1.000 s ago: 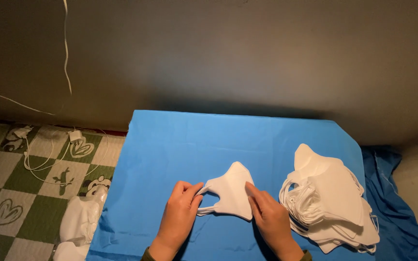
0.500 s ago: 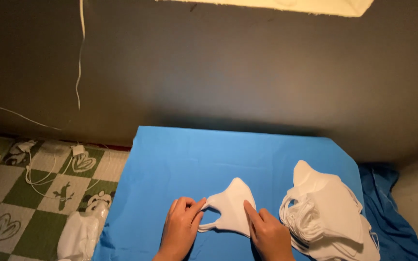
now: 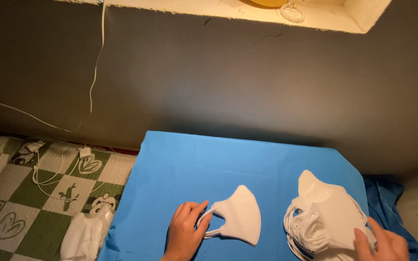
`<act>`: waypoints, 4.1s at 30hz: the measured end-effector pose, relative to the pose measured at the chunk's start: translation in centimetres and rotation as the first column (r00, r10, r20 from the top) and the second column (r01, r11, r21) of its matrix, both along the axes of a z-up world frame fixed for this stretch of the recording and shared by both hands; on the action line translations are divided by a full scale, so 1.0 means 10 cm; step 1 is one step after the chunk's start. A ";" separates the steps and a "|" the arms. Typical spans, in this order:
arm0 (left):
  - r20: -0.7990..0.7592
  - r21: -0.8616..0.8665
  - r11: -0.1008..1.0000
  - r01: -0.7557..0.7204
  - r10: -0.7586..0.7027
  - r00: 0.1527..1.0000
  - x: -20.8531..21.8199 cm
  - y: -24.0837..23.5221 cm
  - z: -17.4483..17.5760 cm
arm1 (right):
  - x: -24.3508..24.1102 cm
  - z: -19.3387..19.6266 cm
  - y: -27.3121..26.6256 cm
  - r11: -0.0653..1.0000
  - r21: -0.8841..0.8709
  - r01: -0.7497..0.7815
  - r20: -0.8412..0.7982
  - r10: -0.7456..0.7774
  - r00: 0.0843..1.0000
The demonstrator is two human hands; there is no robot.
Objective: Organizing and stacking white face masks on a blue surface.
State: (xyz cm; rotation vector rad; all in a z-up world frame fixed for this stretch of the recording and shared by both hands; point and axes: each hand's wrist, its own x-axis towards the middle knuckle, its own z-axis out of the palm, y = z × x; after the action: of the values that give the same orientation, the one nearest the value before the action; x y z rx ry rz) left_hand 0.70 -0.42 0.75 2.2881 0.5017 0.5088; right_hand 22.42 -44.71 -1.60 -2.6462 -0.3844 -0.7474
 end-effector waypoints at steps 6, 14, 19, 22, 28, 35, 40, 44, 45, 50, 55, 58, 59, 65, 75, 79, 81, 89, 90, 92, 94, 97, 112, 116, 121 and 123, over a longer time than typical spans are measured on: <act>0.072 0.057 0.998 -0.002 -0.002 0.997 0.00 0.00 -0.03 | 0.37 -0.35 -0.14 0.972 -0.141 0.189 -0.306 -0.224 0.925; 0.055 0.064 0.998 -0.012 0.008 0.998 0.00 -0.02 -0.01 | 0.35 -0.73 -0.23 0.957 -0.219 0.188 0.086 -0.173 0.981; 0.056 0.056 0.998 -0.013 0.010 0.998 0.00 -0.01 -0.01 | 0.34 -0.75 -0.19 0.961 -0.207 0.181 0.078 -0.168 0.983; 0.077 0.065 0.998 -0.014 0.009 0.997 0.00 -0.01 0.01 | 0.38 -0.71 -0.17 0.972 -0.179 0.154 0.023 -0.153 0.988; 0.099 0.087 0.996 -0.025 0.016 0.995 0.00 -0.02 -0.01 | 0.32 -0.04 0.13 0.959 -0.036 0.280 -0.544 -0.254 0.800; 0.113 0.094 0.995 -0.027 0.016 0.993 0.00 -0.02 -0.04 | 0.32 -0.30 0.06 0.981 -0.017 0.194 -0.322 -0.189 0.928; 0.100 0.088 0.996 -0.031 0.022 0.995 0.00 -0.02 -0.03 | 0.32 -0.25 0.12 0.977 0.077 0.200 -0.285 -0.171 0.943; 0.118 0.109 0.994 -0.028 0.015 0.993 0.00 -0.02 -0.04 | 0.19 0.27 0.40 0.951 0.054 0.303 -0.456 -0.246 0.855; 0.125 0.111 0.993 -0.026 0.012 0.992 -0.01 -0.02 -0.03 | 0.14 0.36 0.46 0.948 0.039 0.317 -0.478 -0.261 0.839; 0.113 0.057 0.998 -0.030 0.023 0.993 0.00 -0.01 0.03 | 0.05 0.20 0.07 0.990 0.077 0.121 -0.287 -0.095 0.953; 0.100 -0.200 0.980 -0.017 0.038 0.994 -0.05 0.01 0.25 | -0.15 0.77 0.15 0.974 -0.118 -0.196 -0.069 0.188 0.980; 0.175 -0.259 0.965 0.047 -0.001 0.985 -0.09 -0.07 0.59 | 0.44 0.06 -0.64 0.897 -0.131 -0.422 -0.517 0.301 0.801; 0.269 -0.229 0.954 0.192 -0.127 0.955 -0.11 -0.13 0.74 | 0.40 0.05 -0.55 0.844 -0.111 -0.525 -0.722 0.295 0.626; 0.330 -0.309 0.776 0.550 -0.455 0.827 -0.15 -0.32 1.28 | -0.56 0.96 0.87 0.766 0.149 -0.626 -0.899 0.369 0.237; 0.026 -0.685 0.726 -0.065 0.113 0.993 -0.12 -0.14 1.13 | -1.10 1.19 2.03 0.588 0.808 0.041 -0.481 0.616 0.624; 0.039 -0.769 0.637 -0.057 0.136 0.990 -0.06 -0.15 0.94 | -0.94 0.82 2.08 0.723 0.691 -0.019 -0.526 0.520 0.673; 0.016 -0.764 0.640 -0.078 0.140 0.990 -0.04 -0.15 0.95 | -0.90 0.75 2.12 0.783 0.616 -0.088 -0.541 0.502 0.675; 0.048 -0.403 0.910 -0.095 0.125 0.991 -0.02 -0.11 0.54 | -0.84 0.36 2.16 0.846 0.485 -0.221 -0.525 0.484 0.700; 0.135 -0.238 0.969 -0.070 0.105 0.985 -0.03 -0.10 0.44 | -0.84 0.30 2.15 0.840 0.464 -0.282 -0.464 0.502 0.730; 0.101 -0.249 0.966 -0.070 0.097 0.990 -0.04 -0.14 0.43 | -0.85 0.29 2.14 0.828 0.454 -0.329 -0.434 0.528 0.730; 0.081 -0.252 0.965 -0.069 0.092 0.992 -0.04 -0.16 0.44 | -0.84 0.28 2.14 0.810 0.444 -0.383 -0.392 0.560 0.730; -0.019 -0.269 0.960 -0.081 0.079 0.997 -0.03 -0.16 0.45 | -0.82 0.25 2.14 0.783 0.444 -0.435 -0.352 0.599 0.720; 0.019 -0.043 0.999 0.015 -0.014 1.000 -0.05 -0.11 0.22 | -0.80 0.19 2.11 0.802 0.253 -0.541 -0.253 0.595 0.763; -0.015 0.073 0.997 0.030 -0.029 0.999 -0.05 -0.09 0.16 | -0.84 0.22 2.14 0.832 0.081 -0.549 -0.132 0.555 0.822; 0.055 0.190 0.981 0.045 -0.056 0.997 -0.01 -0.05 0.13 | -0.83 0.03 2.12 0.866 -0.101 -0.490 -0.062 0.486 0.872; -0.019 0.123 0.992 0.033 -0.031 0.999 0.00 -0.04 0.11 | -0.80 -0.12 2.09 0.873 -0.157 -0.462 -0.091 0.453 0.887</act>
State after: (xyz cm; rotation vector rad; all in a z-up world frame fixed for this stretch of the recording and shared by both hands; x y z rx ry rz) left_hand 0.75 -0.83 1.88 2.4161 0.4521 0.5176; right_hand 14.38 -23.85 -2.83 -2.5633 -1.0624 -0.5061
